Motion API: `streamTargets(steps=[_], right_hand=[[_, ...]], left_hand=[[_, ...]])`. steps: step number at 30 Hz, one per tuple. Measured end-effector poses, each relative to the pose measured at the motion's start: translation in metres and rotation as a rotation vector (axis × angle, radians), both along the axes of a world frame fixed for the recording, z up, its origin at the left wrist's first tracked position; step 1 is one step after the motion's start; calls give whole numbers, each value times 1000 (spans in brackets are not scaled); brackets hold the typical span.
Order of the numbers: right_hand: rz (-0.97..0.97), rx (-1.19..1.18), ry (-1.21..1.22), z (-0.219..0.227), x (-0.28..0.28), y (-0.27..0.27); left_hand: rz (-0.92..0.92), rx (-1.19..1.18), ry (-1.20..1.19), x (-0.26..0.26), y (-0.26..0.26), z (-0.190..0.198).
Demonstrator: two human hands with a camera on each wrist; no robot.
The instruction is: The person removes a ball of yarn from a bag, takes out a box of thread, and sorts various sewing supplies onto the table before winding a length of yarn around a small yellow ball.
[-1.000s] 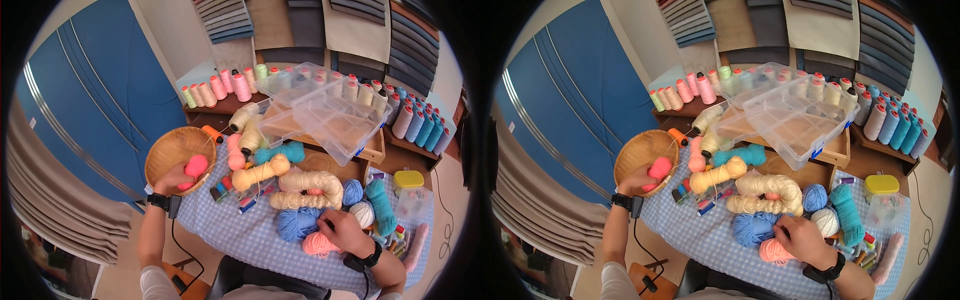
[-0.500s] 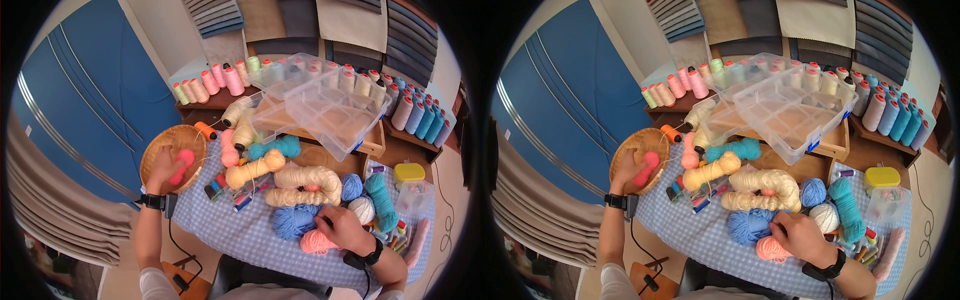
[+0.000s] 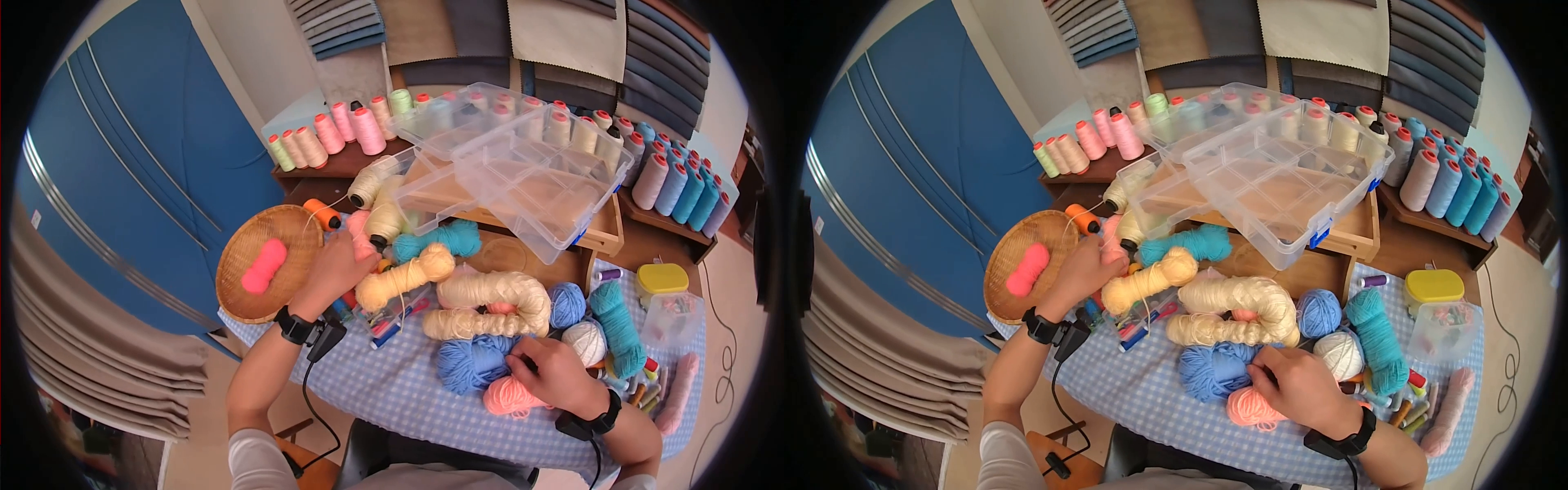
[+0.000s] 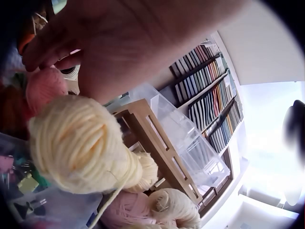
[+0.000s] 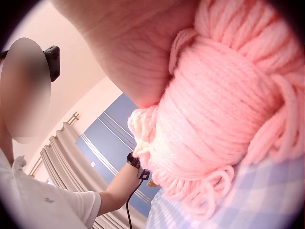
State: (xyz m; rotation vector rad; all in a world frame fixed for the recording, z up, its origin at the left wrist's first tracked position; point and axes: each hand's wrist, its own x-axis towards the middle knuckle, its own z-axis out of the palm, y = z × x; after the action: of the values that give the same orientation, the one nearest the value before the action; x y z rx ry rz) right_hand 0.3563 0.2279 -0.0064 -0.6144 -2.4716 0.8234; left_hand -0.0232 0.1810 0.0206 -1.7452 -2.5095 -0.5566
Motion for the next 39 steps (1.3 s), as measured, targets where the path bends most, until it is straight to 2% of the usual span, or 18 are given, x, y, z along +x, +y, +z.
streamTargets(steps=[3,5,6,8,10,14,18,20,21,23,25,28,29,31,33,35,36,39], right_hand=[[-1,-5,0,-1,1,0],[1,0,6,-1,0,1],[3,4,5,0,0,1],[3,1,1,0,0,1],[7,6,3,-1,1,1],[4,-2,-17,1,1,1],[8,-11,-12,2,1,3],[14,-13,-12,0,1,2],[8,-12,-6,0,1,2],[8,-15,5,-1,1,2],[11,-12,-2,0,1,3],[19,-9,3,-3,2,4],[18,-14,3,-3,2,3],[16,-2,6,-1,1,4],[15,-4,6,-1,1,3],[4,0,9,0,0,3],[8,-4,10,0,1,3],[10,-11,19,-1,1,3]], left_hand=[[11,-24,-39,2,8,8],[47,-146,-147,18,8,24],[47,-147,-144,13,10,18],[88,-49,-153,2,14,-2],[120,0,-128,-3,14,1],[127,159,-123,-20,-5,19],[170,287,-58,-37,-48,47],[233,294,-565,-43,-70,64],[240,295,-560,-53,-80,69],[190,193,-1015,-66,-98,77],[230,232,-1062,-66,-116,80],[-37,262,-1416,-109,-159,78],[-34,257,-1416,-119,-167,73],[83,536,-1440,-126,-172,67],[122,551,-1367,-131,-175,61],[99,526,-1159,-144,-171,49],[136,534,-1083,-134,-163,49],[169,494,-1085,-146,-158,30]])
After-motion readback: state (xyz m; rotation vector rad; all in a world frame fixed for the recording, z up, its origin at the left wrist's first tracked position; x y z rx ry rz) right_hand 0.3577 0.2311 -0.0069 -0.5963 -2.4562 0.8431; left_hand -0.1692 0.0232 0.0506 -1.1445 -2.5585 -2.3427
